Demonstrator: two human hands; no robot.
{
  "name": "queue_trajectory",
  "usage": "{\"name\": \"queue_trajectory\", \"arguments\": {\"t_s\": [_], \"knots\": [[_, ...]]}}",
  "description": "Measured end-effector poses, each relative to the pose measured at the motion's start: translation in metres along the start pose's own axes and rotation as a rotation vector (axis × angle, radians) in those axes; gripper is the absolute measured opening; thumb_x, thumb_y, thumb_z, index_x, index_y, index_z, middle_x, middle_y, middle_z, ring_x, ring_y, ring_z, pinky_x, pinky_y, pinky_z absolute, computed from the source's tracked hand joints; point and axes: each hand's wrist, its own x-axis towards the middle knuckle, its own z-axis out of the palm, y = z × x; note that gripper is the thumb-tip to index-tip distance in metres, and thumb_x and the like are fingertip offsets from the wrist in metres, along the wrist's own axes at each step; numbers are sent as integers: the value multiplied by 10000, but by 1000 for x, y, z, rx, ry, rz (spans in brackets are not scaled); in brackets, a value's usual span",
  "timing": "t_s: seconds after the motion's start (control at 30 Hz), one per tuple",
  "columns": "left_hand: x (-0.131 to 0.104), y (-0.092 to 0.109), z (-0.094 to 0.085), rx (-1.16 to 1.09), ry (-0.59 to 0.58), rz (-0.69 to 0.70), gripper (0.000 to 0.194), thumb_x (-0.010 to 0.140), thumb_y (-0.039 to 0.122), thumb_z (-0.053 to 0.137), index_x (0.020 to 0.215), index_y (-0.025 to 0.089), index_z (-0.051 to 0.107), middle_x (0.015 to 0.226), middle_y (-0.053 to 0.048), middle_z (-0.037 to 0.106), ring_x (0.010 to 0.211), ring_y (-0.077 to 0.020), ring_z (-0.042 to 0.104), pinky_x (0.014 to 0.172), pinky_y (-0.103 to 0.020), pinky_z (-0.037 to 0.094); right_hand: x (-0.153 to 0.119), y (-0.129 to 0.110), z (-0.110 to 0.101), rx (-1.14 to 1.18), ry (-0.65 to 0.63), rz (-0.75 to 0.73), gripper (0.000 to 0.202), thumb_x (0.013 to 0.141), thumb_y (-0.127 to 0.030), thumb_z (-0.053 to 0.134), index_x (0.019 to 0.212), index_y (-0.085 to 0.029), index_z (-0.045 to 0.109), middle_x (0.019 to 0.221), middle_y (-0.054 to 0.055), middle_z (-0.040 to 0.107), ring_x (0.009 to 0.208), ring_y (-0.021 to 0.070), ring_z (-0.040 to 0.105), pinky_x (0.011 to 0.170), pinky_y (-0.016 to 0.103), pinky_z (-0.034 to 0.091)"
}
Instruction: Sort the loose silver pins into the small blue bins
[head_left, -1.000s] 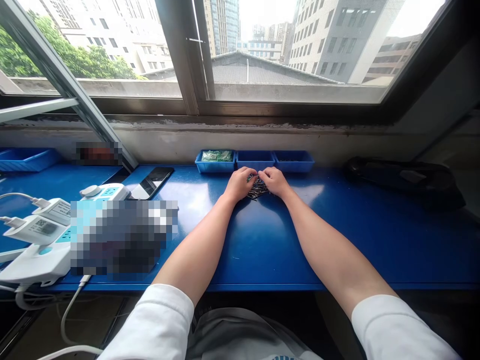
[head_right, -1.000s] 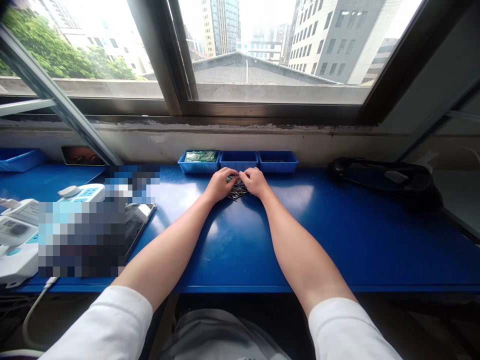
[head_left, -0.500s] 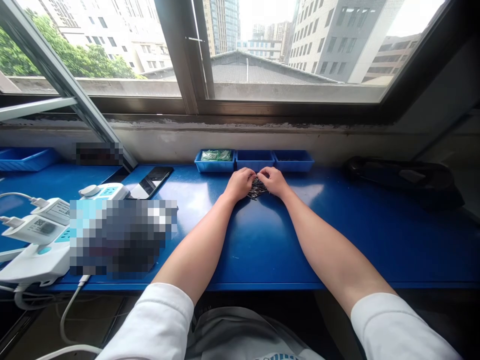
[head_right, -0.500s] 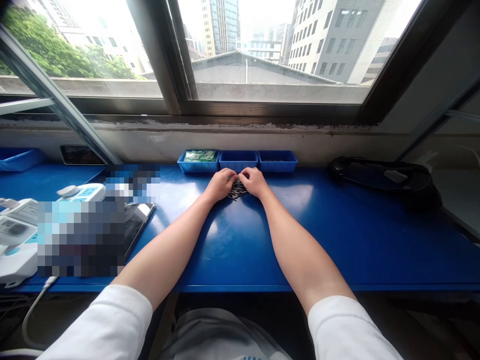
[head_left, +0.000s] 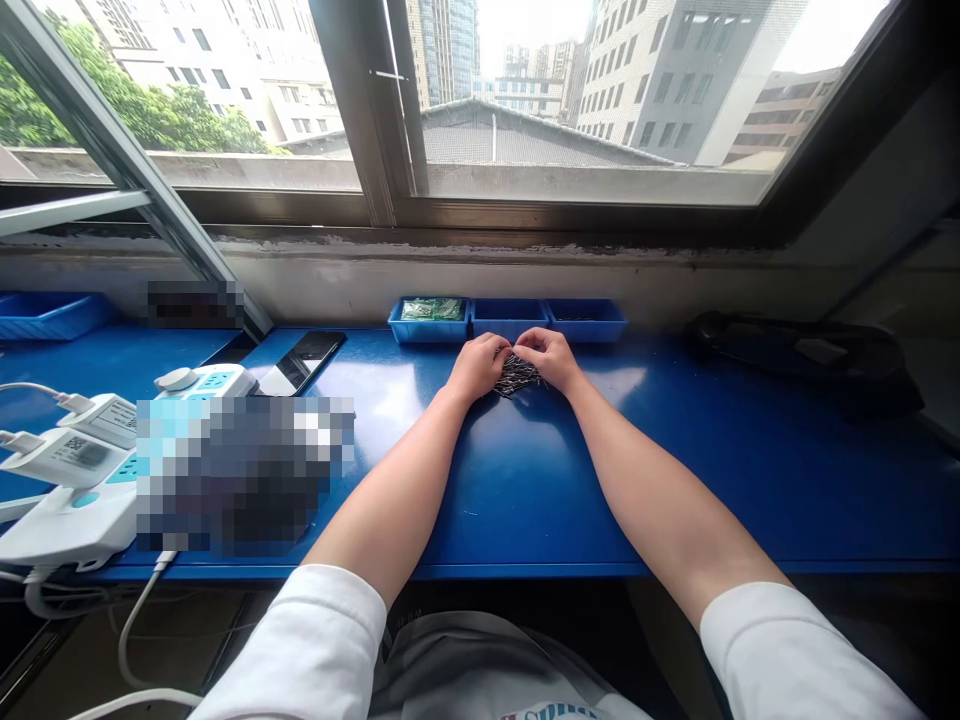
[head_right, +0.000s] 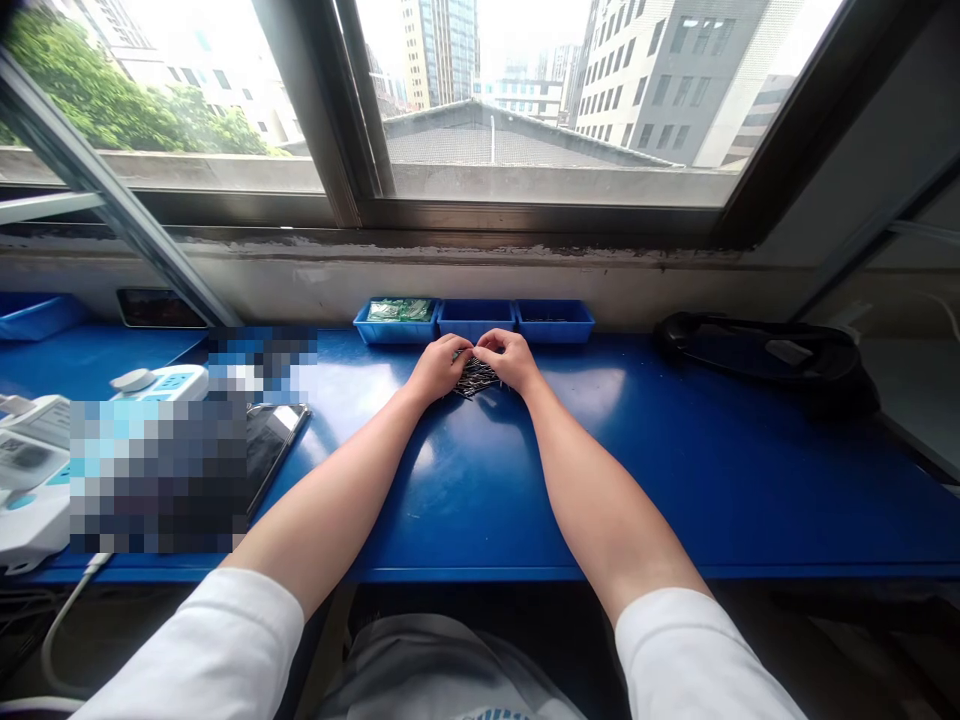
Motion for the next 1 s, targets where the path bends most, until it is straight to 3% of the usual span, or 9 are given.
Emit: {"name": "queue_trajectory", "arguments": {"t_s": [0.13, 0.27, 0.43, 0.6, 0.7, 0.8, 0.9, 1.0], "knots": [[1, -2, 3, -19, 54, -56, 354, 885, 319, 470, 1195, 181, 569, 1128, -80, 639, 1048, -205, 584, 935, -318, 449, 3, 0, -2, -97, 159, 22, 222, 729, -340, 563, 871, -186, 635, 859, 33, 669, 823, 185, 583, 792, 319, 469], [1, -7, 7, 6, 77, -97, 401, 874, 307, 476, 1235, 140, 533, 1160, -109, 623, 1067, -219, 575, 944, -331, 443, 6, 0, -6, -326, 266, 55, 427, 738, -305, 560, 1155, -214, 582, 1147, 54, 634, 1091, 250, 480, 948, 406, 387], [1, -10, 9, 29, 45, -93, 373, 878, 274, 448, 1216, 147, 543, 1177, -107, 608, 1099, -220, 554, 968, -335, 430, 8, 7, -5, -533, 177, 143, 638, 724, -366, 599, 1334, -252, 450, 1425, 57, 422, 1150, 336, 359, 944, 522, 331], [1, -10, 9, 25, 15, -97, 340, 882, 232, 415, 1181, 167, 563, 1170, -88, 604, 1118, -204, 541, 995, -325, 414, 9, 18, -2, -573, 109, 170, 676, 728, -454, 591, 1358, -292, 411, 1505, 31, 285, 1150, 356, 340, 927, 553, 323], [1, -10, 9, 31, 10, -91, 329, 879, 232, 416, 1161, 168, 573, 1156, -89, 609, 1105, -209, 545, 986, -331, 421, 9, 18, 0, -552, 113, 162, 652, 738, -477, 579, 1345, -295, 428, 1507, 31, 282, 1161, 356, 345, 929, 550, 327], [1, -10, 9, 30, 20, -80, 323, 872, 236, 428, 1146, 160, 580, 1142, -97, 612, 1085, -216, 553, 976, -336, 427, 8, 13, -1, -523, 189, 113, 562, 768, -420, 555, 1295, -237, 493, 1452, 61, 379, 1161, 332, 374, 940, 510, 347], [1, -9, 9, 29, 33, -79, 309, 860, 238, 449, 1124, 163, 592, 1128, -95, 616, 1076, -220, 558, 975, -337, 426, 7, 8, -4, -505, 277, 36, 330, 793, -295, 503, 1071, -176, 636, 1206, 89, 592, 1096, 280, 455, 935, 432, 380], [1, -9, 8, 65, 39, -113, 292, 854, 239, 455, 1098, 182, 604, 1118, -85, 624, 1069, -226, 563, 963, -342, 432, 4, 7, -8, -467, 224, 1, 198, 769, -229, 487, 822, -187, 673, 879, 61, 667, 918, 224, 537, 861, 356, 427]]}}
